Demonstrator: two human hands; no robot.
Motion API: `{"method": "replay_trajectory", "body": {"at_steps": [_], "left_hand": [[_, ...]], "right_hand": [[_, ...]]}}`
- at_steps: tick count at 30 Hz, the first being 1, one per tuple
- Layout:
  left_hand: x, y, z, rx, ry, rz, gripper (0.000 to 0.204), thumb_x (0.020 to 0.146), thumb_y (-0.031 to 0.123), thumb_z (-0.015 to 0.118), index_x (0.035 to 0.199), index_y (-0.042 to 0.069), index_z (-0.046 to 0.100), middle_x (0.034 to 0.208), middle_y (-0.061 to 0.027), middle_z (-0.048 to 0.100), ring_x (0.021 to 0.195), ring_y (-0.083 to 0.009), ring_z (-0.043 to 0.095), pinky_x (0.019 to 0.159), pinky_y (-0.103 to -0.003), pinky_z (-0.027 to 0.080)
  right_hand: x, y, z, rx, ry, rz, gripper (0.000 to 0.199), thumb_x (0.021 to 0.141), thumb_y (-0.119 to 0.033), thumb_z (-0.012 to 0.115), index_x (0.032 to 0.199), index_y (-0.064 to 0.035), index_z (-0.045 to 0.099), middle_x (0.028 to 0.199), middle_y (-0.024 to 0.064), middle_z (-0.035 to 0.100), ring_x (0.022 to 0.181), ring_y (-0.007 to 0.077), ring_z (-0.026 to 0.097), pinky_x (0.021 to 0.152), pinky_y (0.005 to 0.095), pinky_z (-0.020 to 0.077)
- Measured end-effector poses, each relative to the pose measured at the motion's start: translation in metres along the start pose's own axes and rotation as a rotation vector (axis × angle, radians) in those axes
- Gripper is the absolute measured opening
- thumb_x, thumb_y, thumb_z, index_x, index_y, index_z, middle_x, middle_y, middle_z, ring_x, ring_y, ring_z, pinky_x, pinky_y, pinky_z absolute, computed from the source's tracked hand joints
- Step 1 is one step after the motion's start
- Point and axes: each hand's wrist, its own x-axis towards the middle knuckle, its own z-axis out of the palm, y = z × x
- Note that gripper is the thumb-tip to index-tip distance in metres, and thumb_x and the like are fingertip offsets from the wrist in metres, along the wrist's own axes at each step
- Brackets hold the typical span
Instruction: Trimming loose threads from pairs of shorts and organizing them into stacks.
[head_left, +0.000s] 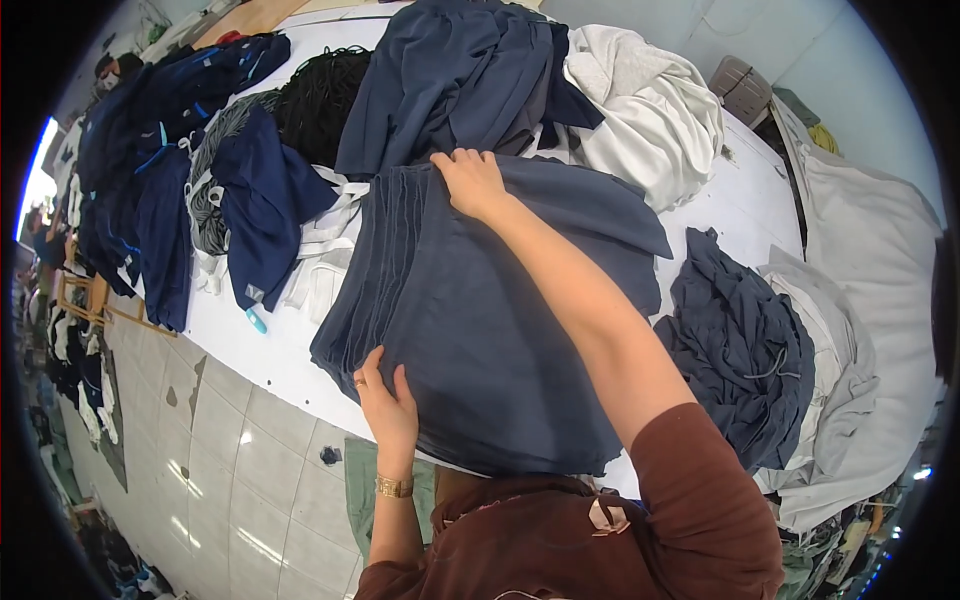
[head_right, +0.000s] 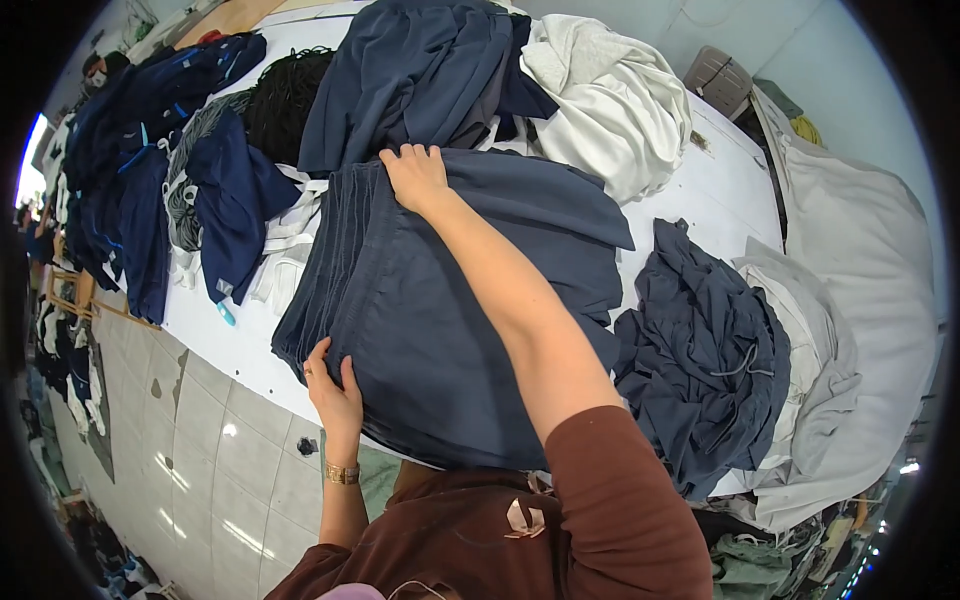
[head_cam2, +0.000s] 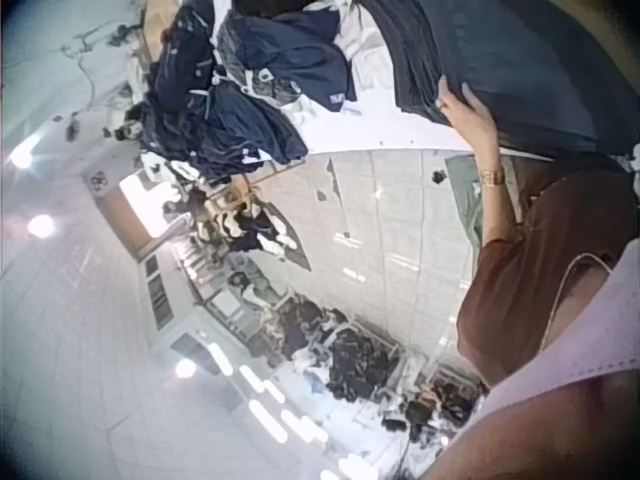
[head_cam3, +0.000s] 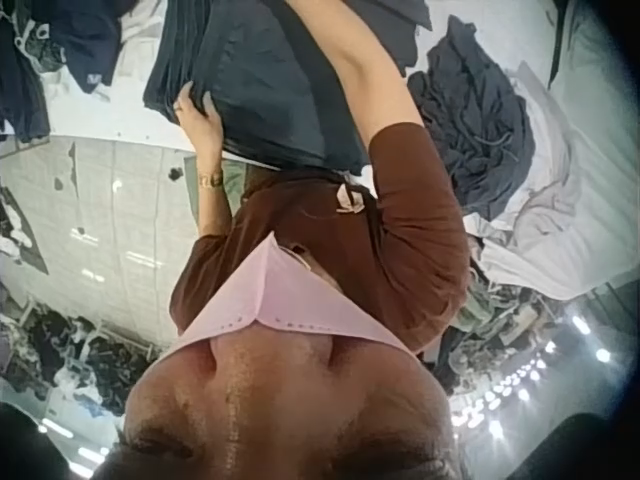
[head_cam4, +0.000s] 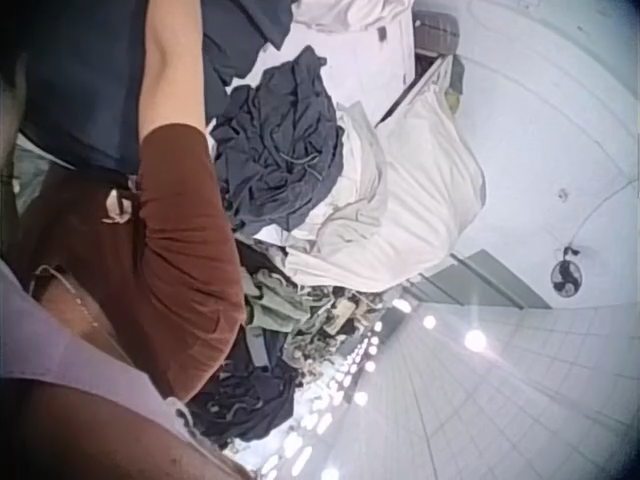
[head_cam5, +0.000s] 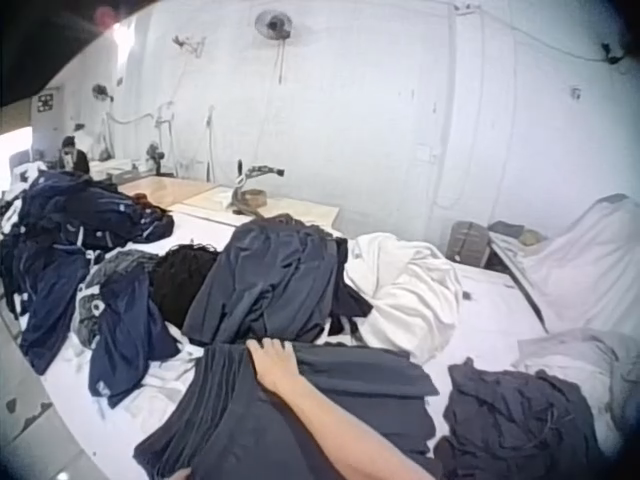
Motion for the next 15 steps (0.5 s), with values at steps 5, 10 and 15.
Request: {"method": "replay_trajectory", "body": {"at_steps": [5, 10, 15], "left_hand": [[-0.001, 0.012, 0.000, 0.054, -0.020, -0.002, 0.034, 0.089, 0.007, 0.059, 0.122, 0.006, 0.054, 0.106, -0.0164, 0.052, 0.093, -0.0321, 0.057, 0.076, -0.038, 0.049], [-0.007, 0.005, -0.009, 0.147, 0.006, 0.017, 0.035, 0.087, 0.009, 0.061, 0.121, 0.008, 0.055, 0.108, -0.0158, 0.050, 0.092, -0.0306, 0.057, 0.074, -0.037, 0.050], [-0.002, 0.028, -0.010, 0.234, 0.000, 0.139, 0.049, 0.081, 0.014, 0.069, 0.126, 0.005, 0.052, 0.127, -0.0270, 0.042, 0.116, -0.0402, 0.044, 0.098, -0.044, 0.038]], "right_hand": [[-0.082, 0.034, -0.041, 0.108, 0.523, -0.135, 0.055, 0.073, -0.007, 0.066, 0.127, -0.0102, 0.052, 0.120, 0.0145, 0.056, 0.114, 0.0311, 0.051, 0.096, 0.0436, 0.0383], [-0.268, 0.098, -0.124, -0.164, 0.534, 0.279, 0.032, 0.073, -0.015, 0.070, 0.105, -0.0103, 0.067, 0.113, 0.0143, 0.059, 0.108, 0.0316, 0.054, 0.092, 0.0438, 0.0411], [-0.519, 0.179, -0.201, -1.118, 0.364, 1.069, 0.055, 0.077, -0.055, 0.065, 0.119, -0.0193, 0.062, 0.114, 0.0175, 0.060, 0.110, 0.0350, 0.055, 0.093, 0.0458, 0.0421]]}}
